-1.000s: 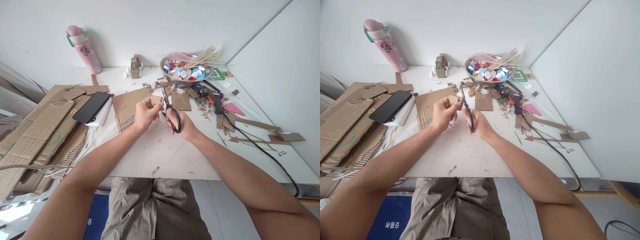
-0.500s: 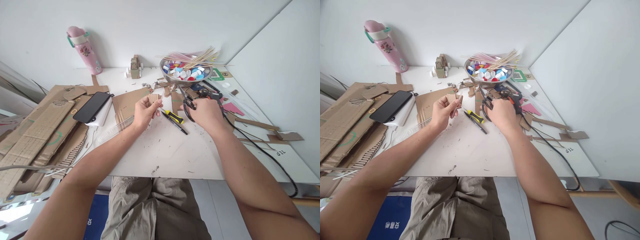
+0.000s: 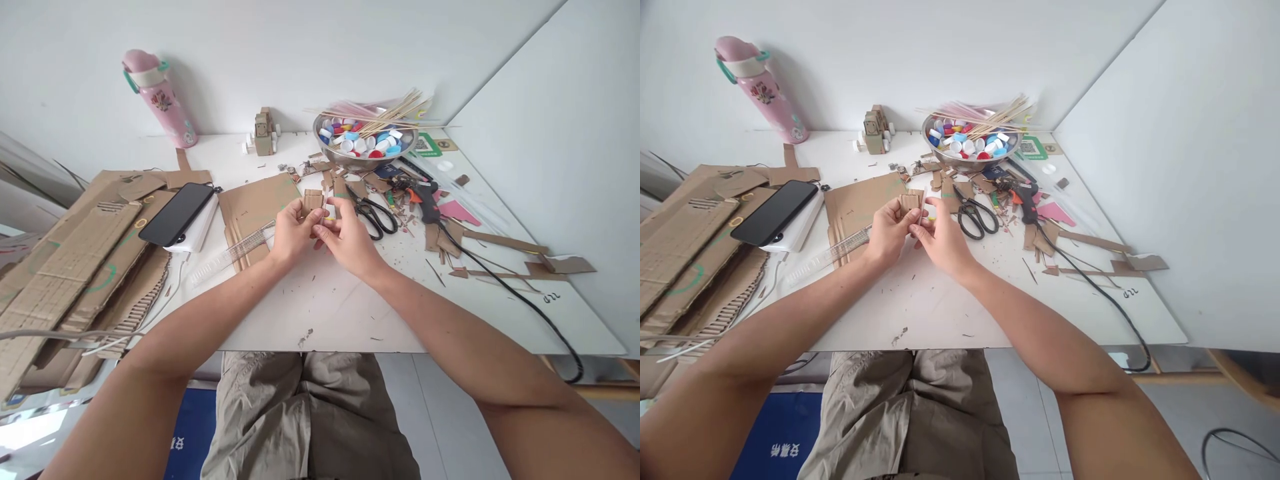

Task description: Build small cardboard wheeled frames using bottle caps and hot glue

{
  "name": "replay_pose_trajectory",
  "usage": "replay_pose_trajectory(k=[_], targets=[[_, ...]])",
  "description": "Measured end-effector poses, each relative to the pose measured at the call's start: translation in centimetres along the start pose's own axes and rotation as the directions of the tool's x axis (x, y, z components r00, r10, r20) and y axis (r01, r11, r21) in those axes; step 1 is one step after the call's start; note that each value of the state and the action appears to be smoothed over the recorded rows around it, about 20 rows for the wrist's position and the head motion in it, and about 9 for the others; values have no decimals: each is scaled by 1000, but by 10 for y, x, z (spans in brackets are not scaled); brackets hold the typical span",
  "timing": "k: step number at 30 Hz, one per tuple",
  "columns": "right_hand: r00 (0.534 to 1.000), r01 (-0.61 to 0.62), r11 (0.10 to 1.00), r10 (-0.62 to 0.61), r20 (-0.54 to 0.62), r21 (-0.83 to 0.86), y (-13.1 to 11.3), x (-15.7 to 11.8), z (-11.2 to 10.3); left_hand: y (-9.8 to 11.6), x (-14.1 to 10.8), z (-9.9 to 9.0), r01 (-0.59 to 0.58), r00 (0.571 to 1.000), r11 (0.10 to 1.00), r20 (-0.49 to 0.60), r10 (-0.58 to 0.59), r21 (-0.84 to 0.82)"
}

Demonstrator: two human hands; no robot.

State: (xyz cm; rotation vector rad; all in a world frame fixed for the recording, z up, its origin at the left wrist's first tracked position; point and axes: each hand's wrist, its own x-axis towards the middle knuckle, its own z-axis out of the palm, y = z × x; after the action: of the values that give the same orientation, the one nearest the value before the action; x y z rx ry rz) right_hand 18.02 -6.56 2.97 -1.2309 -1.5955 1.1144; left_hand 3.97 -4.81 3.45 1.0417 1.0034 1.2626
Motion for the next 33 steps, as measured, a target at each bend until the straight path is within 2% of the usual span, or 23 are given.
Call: replay_pose_trajectory(k=[3, 6, 10, 13, 18, 27, 33], targets=[[999, -32, 998, 32, -3, 47, 4, 5, -2, -3, -1, 2, -5, 995, 1000, 101, 7, -25], [1000, -25, 1000, 24, -14, -8, 2, 5, -10, -3, 2, 0, 0, 987, 999, 160, 5, -33], [994, 59, 971, -79, -81, -231, -6, 0, -22, -3, 9, -9, -6, 998, 999, 57, 8, -42], [982, 125, 891, -175, -77, -436, -13, -3, -27, -3, 15, -15, 2, 999, 999, 32, 0, -47], [991, 97, 728, -135, -3, -678, -18, -4, -23, -4, 18, -20, -25, 999, 999, 31, 27, -42], [983, 114, 624, -181, -1, -773, -12, -3, -17, -10, 15, -19, -81, 995, 997, 59, 82, -18], [989, 102, 579, -145, 20, -809, -17, -8, -12, -17, 15, -18, -123, 992, 992, 34, 123, -8]])
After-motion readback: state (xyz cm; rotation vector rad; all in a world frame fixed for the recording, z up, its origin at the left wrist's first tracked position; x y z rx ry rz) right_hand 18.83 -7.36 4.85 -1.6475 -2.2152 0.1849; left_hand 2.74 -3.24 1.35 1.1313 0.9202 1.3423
